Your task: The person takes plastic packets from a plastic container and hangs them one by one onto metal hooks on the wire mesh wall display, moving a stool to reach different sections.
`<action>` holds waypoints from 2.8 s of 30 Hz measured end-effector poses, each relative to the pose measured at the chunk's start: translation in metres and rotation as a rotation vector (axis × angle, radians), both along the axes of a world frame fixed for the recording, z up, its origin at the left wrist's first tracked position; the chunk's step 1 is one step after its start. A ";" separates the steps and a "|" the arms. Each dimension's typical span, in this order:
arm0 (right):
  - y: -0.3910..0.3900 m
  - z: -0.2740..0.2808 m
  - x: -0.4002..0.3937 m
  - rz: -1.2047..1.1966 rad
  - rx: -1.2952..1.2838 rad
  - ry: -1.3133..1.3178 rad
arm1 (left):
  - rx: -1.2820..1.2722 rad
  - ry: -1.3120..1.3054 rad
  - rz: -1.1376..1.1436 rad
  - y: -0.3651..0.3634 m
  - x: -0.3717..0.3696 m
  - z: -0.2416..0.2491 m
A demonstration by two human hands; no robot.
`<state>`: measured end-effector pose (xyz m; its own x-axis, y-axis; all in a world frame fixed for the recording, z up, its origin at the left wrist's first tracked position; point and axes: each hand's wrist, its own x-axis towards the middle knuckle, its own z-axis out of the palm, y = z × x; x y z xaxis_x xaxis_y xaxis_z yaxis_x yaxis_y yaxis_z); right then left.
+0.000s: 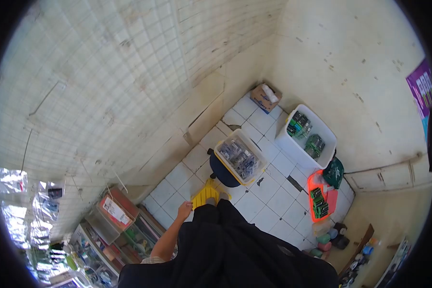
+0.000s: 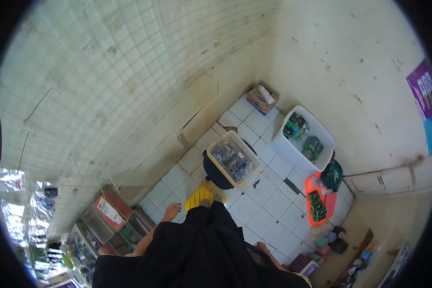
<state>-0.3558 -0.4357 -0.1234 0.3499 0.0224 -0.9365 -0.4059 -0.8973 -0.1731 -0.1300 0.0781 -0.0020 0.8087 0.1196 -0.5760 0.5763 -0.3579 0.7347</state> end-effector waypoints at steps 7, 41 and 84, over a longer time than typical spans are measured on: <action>0.059 0.074 0.128 0.178 -0.005 -0.175 | 0.128 0.198 0.201 0.015 -0.108 -0.031; 0.175 -0.288 0.343 0.557 0.554 -0.579 | 0.163 -0.109 1.209 -0.210 -0.209 -0.500; 0.225 -0.372 0.239 -0.133 0.448 -0.507 | -0.282 -0.106 1.353 -0.128 -0.196 -0.527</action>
